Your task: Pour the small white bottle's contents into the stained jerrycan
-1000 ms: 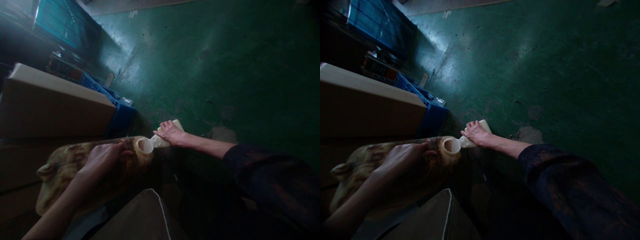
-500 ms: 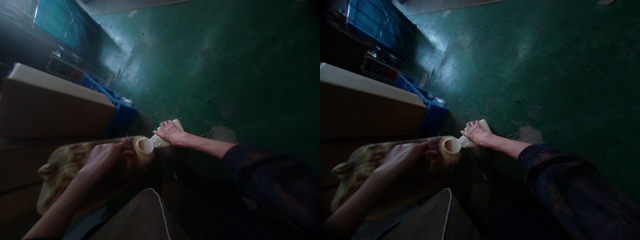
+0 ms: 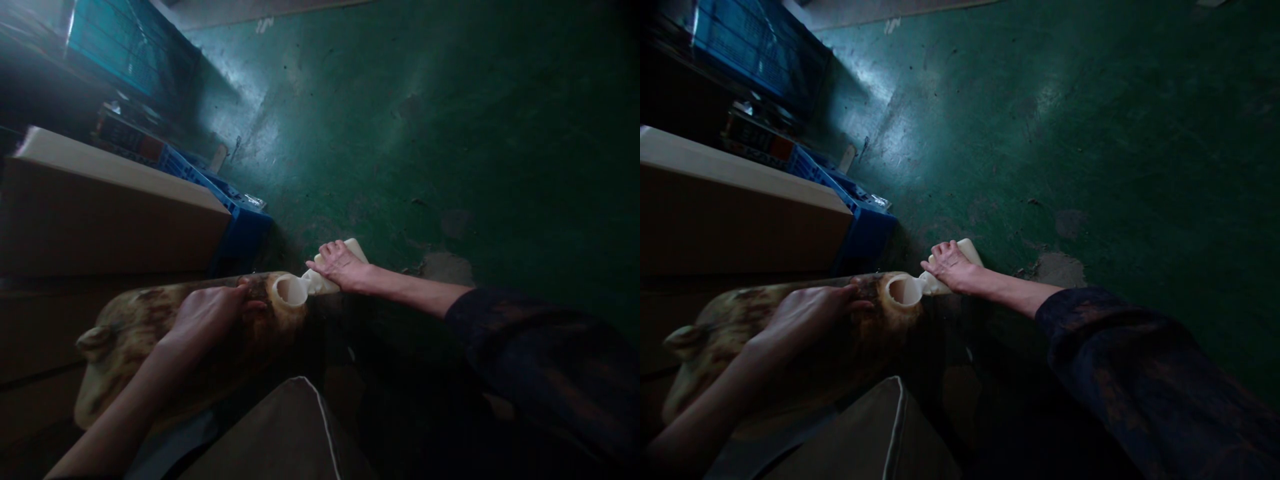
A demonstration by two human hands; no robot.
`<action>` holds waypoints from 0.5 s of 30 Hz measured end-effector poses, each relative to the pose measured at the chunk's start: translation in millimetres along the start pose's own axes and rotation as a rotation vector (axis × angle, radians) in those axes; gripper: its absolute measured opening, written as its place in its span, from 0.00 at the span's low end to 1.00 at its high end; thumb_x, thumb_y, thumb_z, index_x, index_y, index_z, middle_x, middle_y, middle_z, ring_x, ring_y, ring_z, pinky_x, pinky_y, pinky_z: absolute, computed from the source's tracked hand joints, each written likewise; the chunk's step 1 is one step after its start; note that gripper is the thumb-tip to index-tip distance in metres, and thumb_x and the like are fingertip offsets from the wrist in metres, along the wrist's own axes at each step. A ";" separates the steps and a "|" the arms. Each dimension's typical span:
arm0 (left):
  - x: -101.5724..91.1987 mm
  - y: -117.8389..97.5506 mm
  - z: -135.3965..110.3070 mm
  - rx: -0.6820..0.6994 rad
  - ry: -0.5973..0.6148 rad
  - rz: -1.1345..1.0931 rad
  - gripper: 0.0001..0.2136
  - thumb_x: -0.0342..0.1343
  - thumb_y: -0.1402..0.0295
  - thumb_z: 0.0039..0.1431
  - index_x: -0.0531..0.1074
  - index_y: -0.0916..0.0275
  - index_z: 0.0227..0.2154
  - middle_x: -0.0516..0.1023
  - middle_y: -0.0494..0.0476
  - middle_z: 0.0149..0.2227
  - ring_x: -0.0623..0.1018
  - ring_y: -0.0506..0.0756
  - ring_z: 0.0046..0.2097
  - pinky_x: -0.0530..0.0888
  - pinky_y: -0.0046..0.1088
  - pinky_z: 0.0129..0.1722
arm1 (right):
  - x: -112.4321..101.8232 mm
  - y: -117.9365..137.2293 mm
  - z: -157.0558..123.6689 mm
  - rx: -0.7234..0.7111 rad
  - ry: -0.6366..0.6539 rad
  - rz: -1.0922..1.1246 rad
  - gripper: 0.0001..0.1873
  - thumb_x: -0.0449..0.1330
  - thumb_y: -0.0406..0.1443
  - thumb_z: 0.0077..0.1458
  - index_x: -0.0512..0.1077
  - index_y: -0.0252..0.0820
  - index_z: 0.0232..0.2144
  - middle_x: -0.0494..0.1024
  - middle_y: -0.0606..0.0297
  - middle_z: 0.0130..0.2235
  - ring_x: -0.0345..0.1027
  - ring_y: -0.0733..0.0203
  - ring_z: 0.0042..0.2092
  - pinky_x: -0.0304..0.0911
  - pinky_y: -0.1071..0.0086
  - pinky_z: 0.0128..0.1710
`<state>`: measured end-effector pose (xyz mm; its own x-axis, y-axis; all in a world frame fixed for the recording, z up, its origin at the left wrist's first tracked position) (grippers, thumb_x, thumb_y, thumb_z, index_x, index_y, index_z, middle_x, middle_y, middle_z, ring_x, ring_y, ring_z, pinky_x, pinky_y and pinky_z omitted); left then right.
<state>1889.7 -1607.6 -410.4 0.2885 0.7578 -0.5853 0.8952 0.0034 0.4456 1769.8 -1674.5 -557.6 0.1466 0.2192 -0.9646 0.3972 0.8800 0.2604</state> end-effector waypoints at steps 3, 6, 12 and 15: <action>-0.5 -0.1 1.2 0.026 -0.045 0.089 0.22 0.41 0.49 0.64 0.70 0.60 0.43 0.81 0.65 0.38 0.79 0.68 0.45 0.66 0.34 0.32 | 0.5 -0.1 0.4 -0.003 0.004 0.009 0.24 0.50 0.33 0.60 0.58 0.51 0.58 0.68 0.52 0.48 0.62 0.45 0.48 0.53 0.56 0.41; 1.8 1.3 2.6 0.037 -0.058 0.109 0.22 0.41 0.49 0.64 0.70 0.60 0.45 0.81 0.64 0.38 0.80 0.68 0.44 0.65 0.34 0.31 | -0.3 -0.2 0.1 -0.007 0.009 0.020 0.23 0.49 0.32 0.60 0.59 0.50 0.58 0.68 0.52 0.48 0.62 0.45 0.48 0.53 0.56 0.41; 2.3 1.1 2.0 0.028 -0.043 0.086 0.22 0.40 0.49 0.64 0.72 0.59 0.43 0.81 0.65 0.38 0.79 0.68 0.45 0.66 0.34 0.32 | -2.7 -0.1 -1.7 -0.004 0.008 0.021 0.23 0.47 0.32 0.61 0.58 0.50 0.58 0.68 0.53 0.48 0.61 0.46 0.48 0.53 0.56 0.41; 1.7 0.7 0.8 0.034 -0.042 0.083 0.22 0.42 0.49 0.63 0.72 0.60 0.41 0.81 0.66 0.37 0.79 0.69 0.43 0.65 0.34 0.32 | -2.5 -0.1 -1.9 -0.001 0.008 0.014 0.24 0.48 0.33 0.61 0.59 0.50 0.58 0.68 0.53 0.48 0.61 0.46 0.48 0.53 0.56 0.41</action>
<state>1891.0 -1606.9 -411.6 0.3755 0.7267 -0.5753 0.8785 -0.0811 0.4709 1767.6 -1674.3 -555.3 0.1449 0.2352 -0.9611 0.3946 0.8770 0.2741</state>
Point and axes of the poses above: each hand's wrist, its own z-axis towards the middle knuckle, its own x-axis out of the palm, y = z × x, the point moved 8 cm from there along z, towards the middle knuckle
